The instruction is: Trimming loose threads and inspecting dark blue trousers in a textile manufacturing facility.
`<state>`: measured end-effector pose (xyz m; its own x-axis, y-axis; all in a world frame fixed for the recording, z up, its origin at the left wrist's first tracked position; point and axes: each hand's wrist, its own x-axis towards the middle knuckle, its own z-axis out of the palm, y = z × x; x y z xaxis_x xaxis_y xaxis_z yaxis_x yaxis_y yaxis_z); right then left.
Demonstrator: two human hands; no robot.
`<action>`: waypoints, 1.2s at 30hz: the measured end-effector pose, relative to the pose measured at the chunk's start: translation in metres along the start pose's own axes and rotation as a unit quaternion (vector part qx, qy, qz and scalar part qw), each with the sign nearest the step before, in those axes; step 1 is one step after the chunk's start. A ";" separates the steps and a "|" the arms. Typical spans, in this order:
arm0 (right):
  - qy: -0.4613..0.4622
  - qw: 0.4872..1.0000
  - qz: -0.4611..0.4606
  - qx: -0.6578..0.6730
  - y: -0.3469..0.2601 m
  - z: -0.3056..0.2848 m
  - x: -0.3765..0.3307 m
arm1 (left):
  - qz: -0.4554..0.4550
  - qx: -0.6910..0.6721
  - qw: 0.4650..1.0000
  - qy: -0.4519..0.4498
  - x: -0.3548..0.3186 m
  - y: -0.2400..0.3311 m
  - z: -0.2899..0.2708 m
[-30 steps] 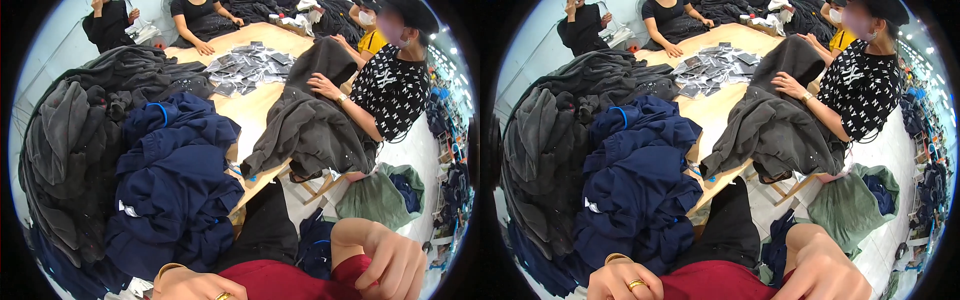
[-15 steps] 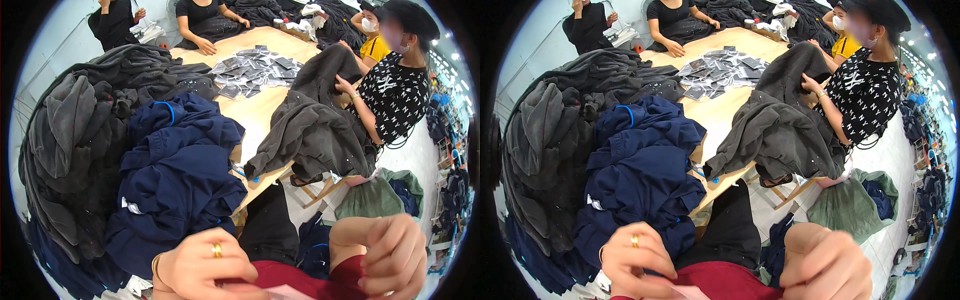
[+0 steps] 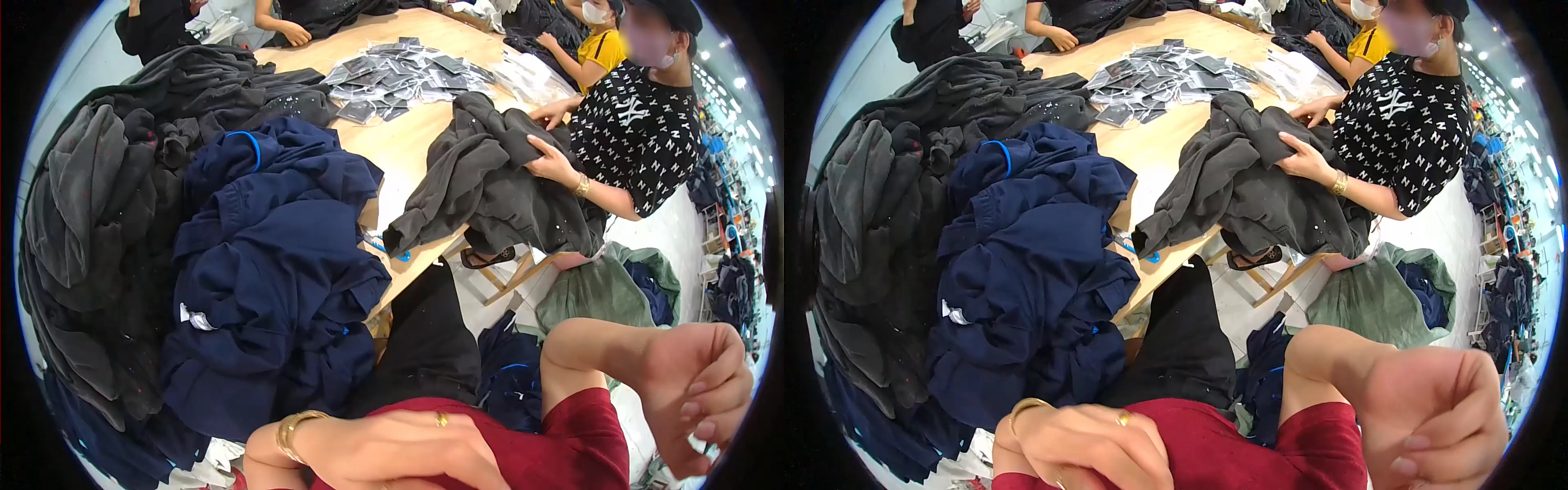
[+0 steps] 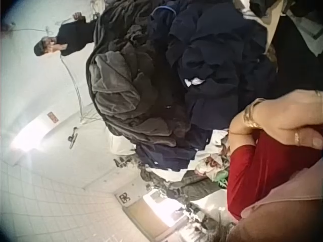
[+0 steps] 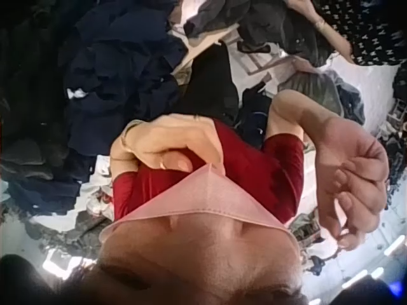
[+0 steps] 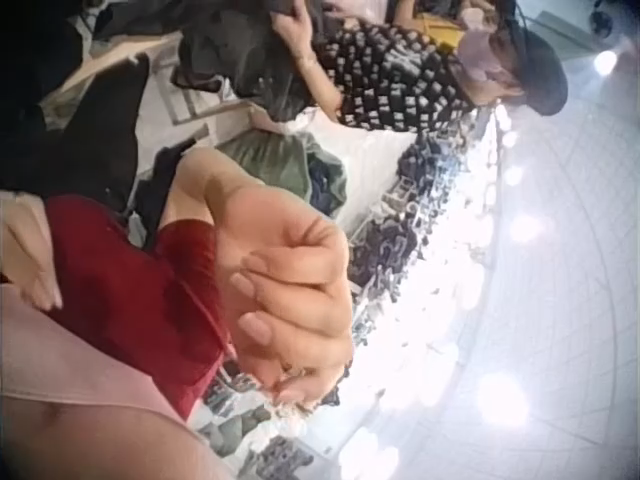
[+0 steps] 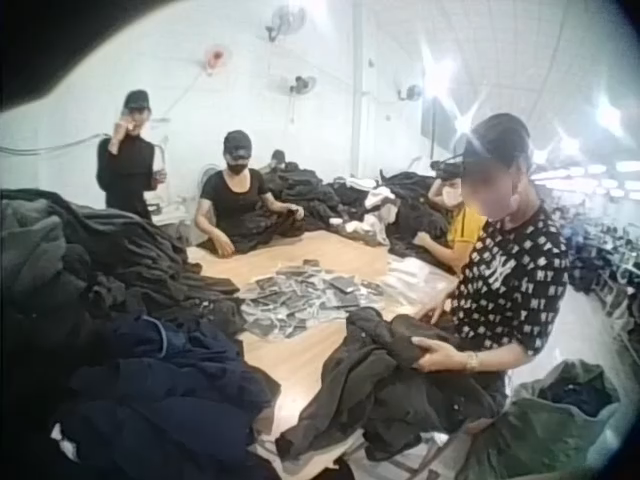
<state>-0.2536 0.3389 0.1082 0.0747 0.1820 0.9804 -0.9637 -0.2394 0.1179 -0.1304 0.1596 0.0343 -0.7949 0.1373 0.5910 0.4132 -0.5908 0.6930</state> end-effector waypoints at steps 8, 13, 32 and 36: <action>-0.084 0.990 0.106 -0.033 0.005 0.001 -0.018 | -0.122 -0.066 0.990 0.033 0.015 0.004 0.002; -0.104 0.989 0.106 -0.011 0.011 0.000 -0.012 | -0.118 -0.215 0.969 0.021 0.015 0.002 0.006; -0.126 0.985 0.120 -0.006 0.023 0.003 -0.023 | -0.096 -0.202 0.969 -0.100 0.051 0.007 -0.011; -0.177 0.972 0.154 0.016 0.020 0.003 -0.017 | -0.107 -0.241 0.963 -0.046 0.045 0.012 -0.008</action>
<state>-0.2736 0.3282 0.0945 -0.1270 -0.2422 0.9619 -0.9461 -0.2615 -0.1908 -0.1643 0.1521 0.0660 -0.7867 0.3546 0.5053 -0.0289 -0.8388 0.5437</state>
